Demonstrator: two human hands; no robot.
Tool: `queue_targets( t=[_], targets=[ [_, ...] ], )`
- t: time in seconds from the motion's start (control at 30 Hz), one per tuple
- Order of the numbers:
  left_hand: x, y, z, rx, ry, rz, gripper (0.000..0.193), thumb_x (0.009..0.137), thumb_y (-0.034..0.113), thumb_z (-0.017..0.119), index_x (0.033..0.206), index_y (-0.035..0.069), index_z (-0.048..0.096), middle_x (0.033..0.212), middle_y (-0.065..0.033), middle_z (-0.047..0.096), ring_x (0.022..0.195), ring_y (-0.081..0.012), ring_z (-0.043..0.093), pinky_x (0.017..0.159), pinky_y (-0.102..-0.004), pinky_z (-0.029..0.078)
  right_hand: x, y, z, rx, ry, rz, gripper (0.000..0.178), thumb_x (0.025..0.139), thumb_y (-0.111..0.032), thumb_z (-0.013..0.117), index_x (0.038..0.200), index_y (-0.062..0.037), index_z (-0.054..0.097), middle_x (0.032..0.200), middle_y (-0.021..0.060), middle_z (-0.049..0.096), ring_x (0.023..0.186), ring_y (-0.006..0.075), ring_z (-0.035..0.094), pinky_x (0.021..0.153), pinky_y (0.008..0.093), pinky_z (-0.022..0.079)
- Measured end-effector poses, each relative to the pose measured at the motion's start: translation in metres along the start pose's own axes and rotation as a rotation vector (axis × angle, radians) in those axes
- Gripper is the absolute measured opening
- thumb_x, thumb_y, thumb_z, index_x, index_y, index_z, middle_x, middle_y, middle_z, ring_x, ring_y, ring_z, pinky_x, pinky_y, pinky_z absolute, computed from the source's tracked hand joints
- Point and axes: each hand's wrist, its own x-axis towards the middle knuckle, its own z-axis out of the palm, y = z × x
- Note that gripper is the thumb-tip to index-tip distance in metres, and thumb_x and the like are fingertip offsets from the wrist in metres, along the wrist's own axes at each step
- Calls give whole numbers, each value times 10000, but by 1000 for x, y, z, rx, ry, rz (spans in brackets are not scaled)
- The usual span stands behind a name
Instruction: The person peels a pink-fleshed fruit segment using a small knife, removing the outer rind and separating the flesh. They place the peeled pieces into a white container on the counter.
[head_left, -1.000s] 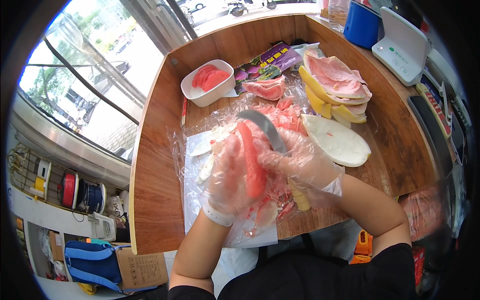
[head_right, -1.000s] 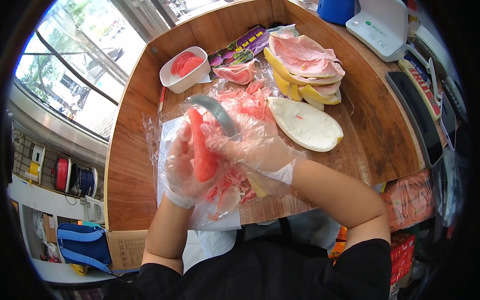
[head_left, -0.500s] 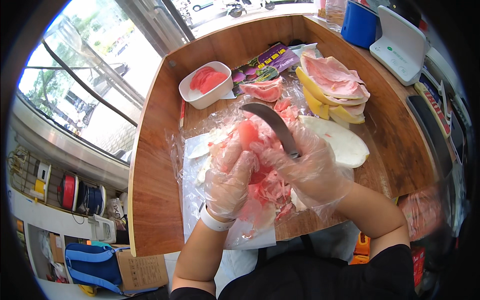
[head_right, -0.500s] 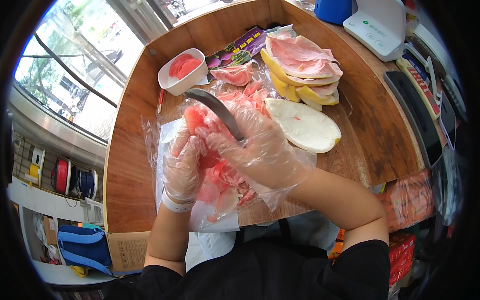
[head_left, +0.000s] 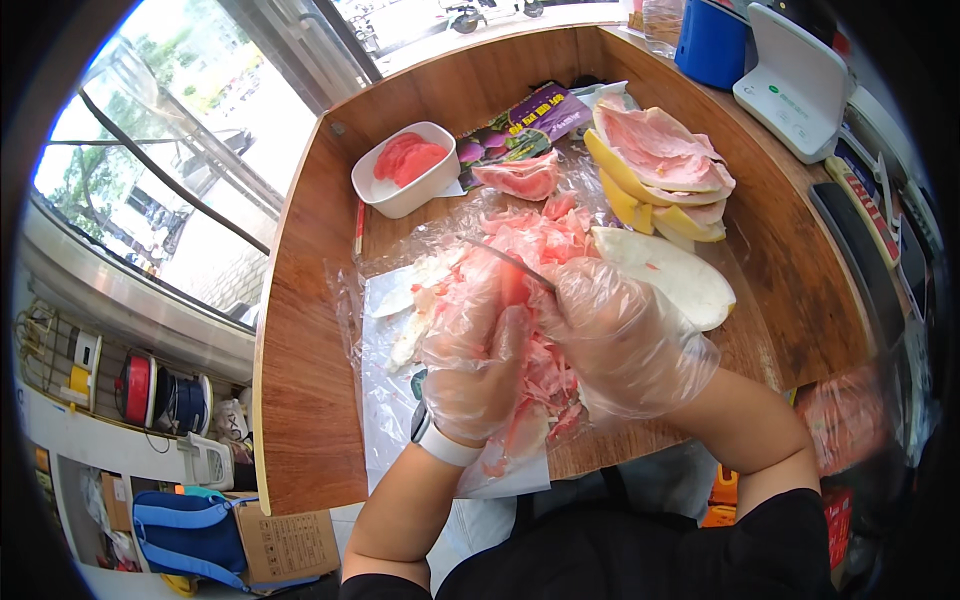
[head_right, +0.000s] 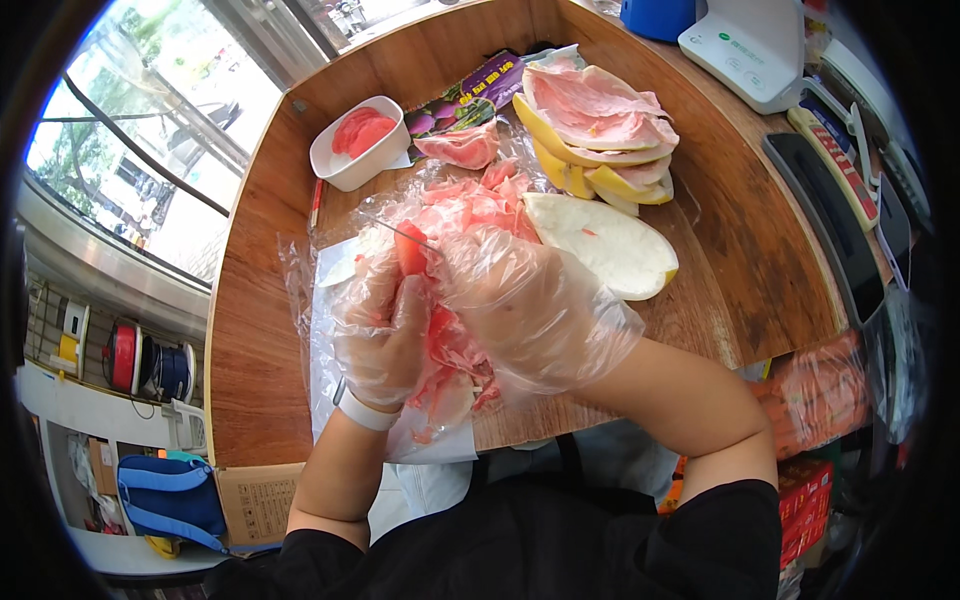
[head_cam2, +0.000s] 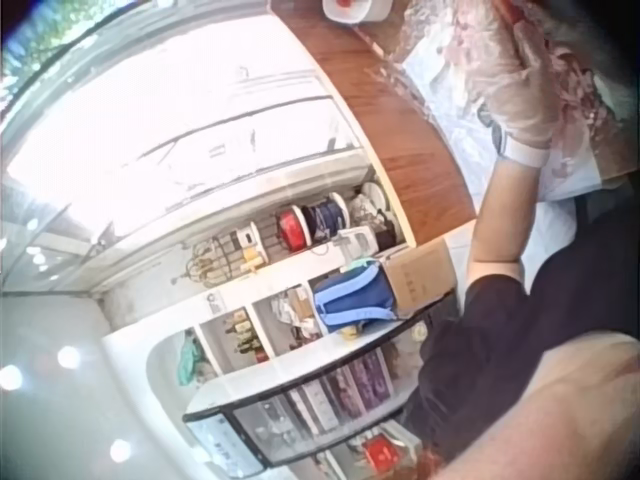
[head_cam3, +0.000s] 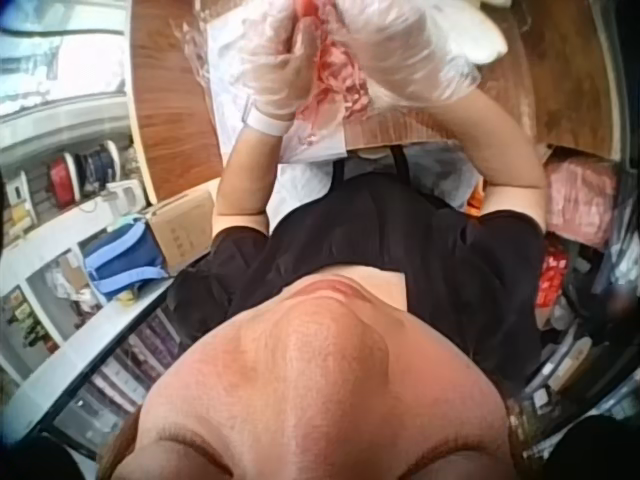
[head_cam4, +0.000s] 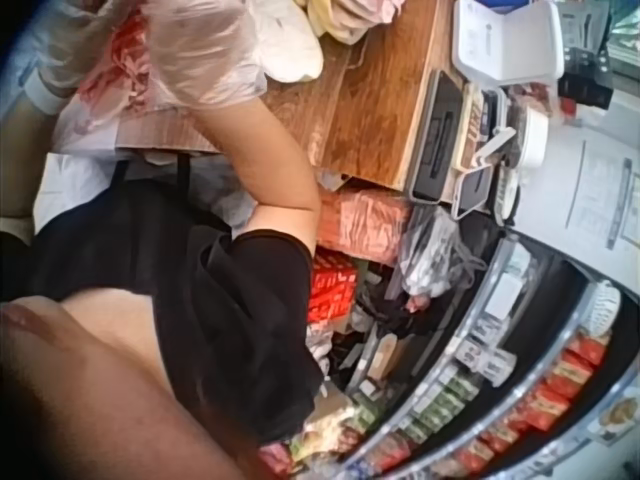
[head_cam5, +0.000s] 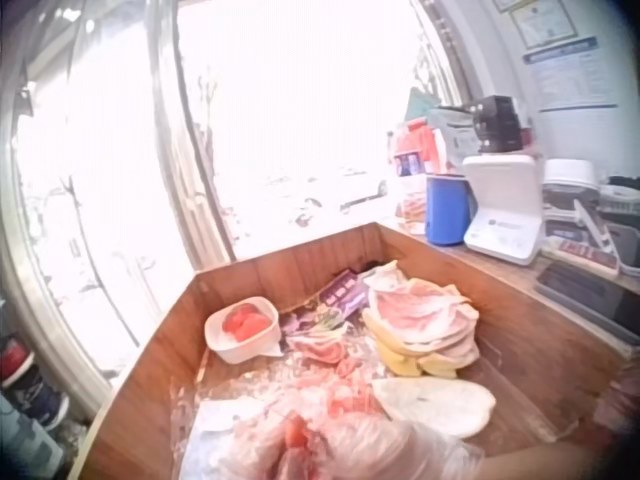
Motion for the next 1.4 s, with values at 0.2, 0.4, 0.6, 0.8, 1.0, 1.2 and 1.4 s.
queue_targets(
  t=[0.2,0.4,0.6,0.8,1.0,1.2,1.4],
  targets=[
    [2,1,-4,3,-53,25,295,830,86,570,1114,8,576,974,-178,629,890,-318,610,810,-367,461,4,-3,1,89,-12,157,114,795,-100,608,863,-14,577,728,166,571,613,336,563,526,402,441],
    [3,3,-11,-577,-111,-580,269,842,73,554,1092,-21,580,922,-53,618,844,-140,576,774,-256,464,22,11,-10,618,-127,293,164,834,-157,597,872,-2,632,651,103,582,561,167,546,509,315,431],
    [7,-2,-19,-994,-191,-608,305,860,107,528,1134,-26,545,1029,-71,593,905,-132,570,790,-267,475,28,2,-28,1388,-354,793,184,844,-189,595,902,-18,630,744,16,603,616,57,521,539,224,433],
    [6,-4,-15,-970,-245,-495,347,842,171,551,1145,5,526,1041,-70,589,905,-138,576,773,-264,486,26,8,-26,1460,-437,900,184,848,-195,589,932,-33,611,756,-10,575,634,44,513,544,201,426],
    [4,-1,-17,-1240,-217,-630,363,828,212,578,1129,16,525,979,-51,590,844,-100,565,729,-231,474,20,10,-21,1494,-404,907,167,843,-187,597,917,-38,608,755,-7,570,639,49,504,564,206,424],
    [2,-13,-19,-1175,-246,-547,355,847,227,571,1121,6,535,954,-39,596,801,-89,556,684,-225,459,23,9,-25,1236,-411,698,191,857,-180,599,981,-35,609,780,-7,577,671,57,516,601,218,437],
    [4,-6,-12,-929,-280,-425,414,886,359,550,1132,27,515,874,-52,616,745,-118,575,654,-248,488,18,4,-11,1611,-383,770,297,896,-231,573,1129,-48,578,869,-19,559,731,46,475,629,208,415]
  ],
)
